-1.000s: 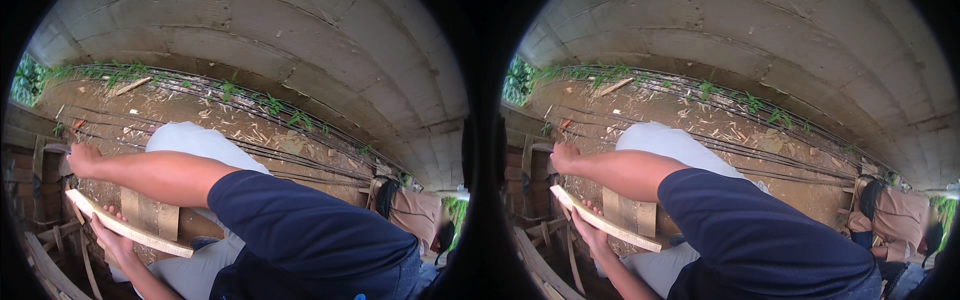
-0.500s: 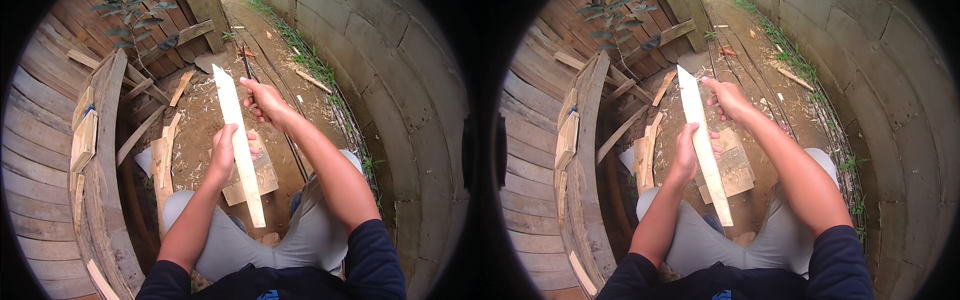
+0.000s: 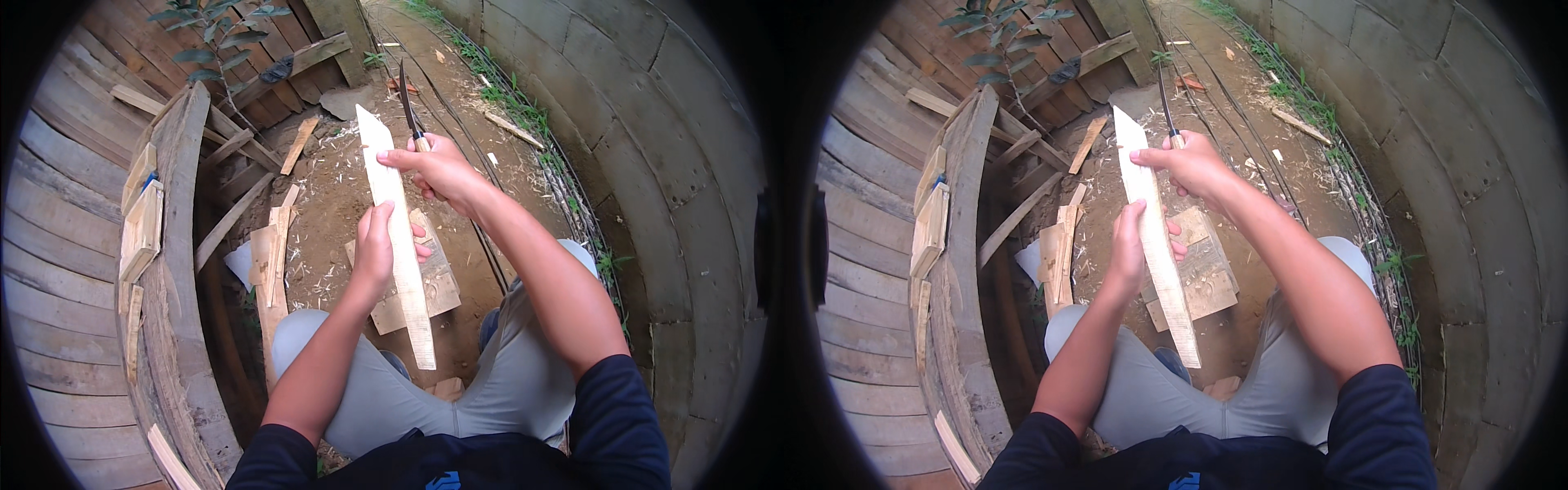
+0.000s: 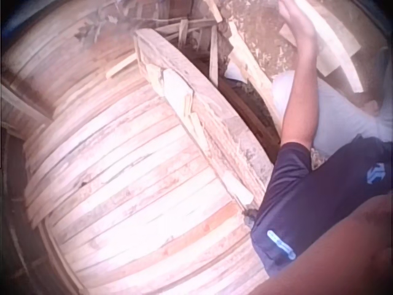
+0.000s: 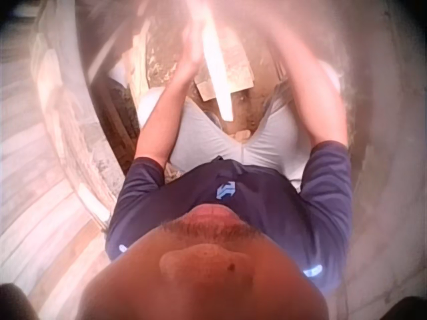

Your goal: The person sits on the ground and uses a knife to carve a long wooden plank. They repeatedly shave thin layers from the wood's surface, occasionally pausing to inspect the piece before continuing.

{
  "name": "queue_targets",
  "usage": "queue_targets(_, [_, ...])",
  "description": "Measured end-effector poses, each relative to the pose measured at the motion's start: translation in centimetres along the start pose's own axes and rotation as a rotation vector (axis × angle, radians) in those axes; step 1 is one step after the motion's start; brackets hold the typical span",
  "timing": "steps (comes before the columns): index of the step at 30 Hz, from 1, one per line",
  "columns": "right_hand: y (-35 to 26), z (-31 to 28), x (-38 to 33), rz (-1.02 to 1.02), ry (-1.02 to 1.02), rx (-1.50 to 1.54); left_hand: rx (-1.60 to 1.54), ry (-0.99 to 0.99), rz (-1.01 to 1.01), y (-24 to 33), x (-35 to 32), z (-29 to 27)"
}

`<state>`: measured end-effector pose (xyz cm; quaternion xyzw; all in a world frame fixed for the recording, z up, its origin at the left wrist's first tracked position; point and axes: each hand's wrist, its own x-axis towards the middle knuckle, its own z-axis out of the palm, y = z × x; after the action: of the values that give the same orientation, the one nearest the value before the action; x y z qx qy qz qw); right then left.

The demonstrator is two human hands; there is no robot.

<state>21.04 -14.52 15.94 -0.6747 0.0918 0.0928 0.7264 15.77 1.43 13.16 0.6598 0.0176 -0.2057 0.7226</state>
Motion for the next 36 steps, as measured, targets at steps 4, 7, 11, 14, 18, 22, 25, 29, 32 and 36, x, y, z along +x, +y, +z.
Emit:
queue_targets(4, [0.0,0.6,-0.3,-0.050,0.016,0.016,-0.067,0.019,-0.070,-0.5,0.6,-0.6])
queue_targets(7, [-0.1,0.5,-0.4,-0.064,0.022,0.015,-0.075,0.024,-0.109,0.0,0.4,-0.6])
queue_targets(11, [0.0,0.6,-0.5,-0.112,0.098,-0.001,-0.059,0.011,-0.113,0.4,0.4,-0.3])
queue_targets(14, [0.1,0.7,-0.6,-0.117,0.147,-0.025,-0.017,0.030,-0.090,0.1,0.3,0.0])
queue_targets(18, [0.7,0.7,-0.3,-0.126,0.174,-0.078,-0.043,0.016,-0.095,-0.3,0.3,0.1])
queue_targets(22, [0.1,0.9,-0.8,-0.062,0.121,-0.111,-0.083,0.047,-0.097,0.1,0.0,0.4])
queue_targets(25, [0.6,0.6,-0.2,-0.063,0.127,-0.106,-0.085,-0.007,-0.084,0.0,0.1,0.0])
queue_targets(29, [0.8,0.3,0.2,-0.047,0.131,-0.101,-0.108,-0.034,-0.096,0.4,0.0,-0.2])
queue_targets(32, [0.9,0.3,0.3,0.001,0.115,-0.081,-0.138,-0.067,-0.126,0.7,-0.2,-0.3])
queue_targets(36, [0.8,0.5,0.0,0.004,0.117,-0.087,-0.153,-0.090,-0.122,0.6,-0.3,-0.4])
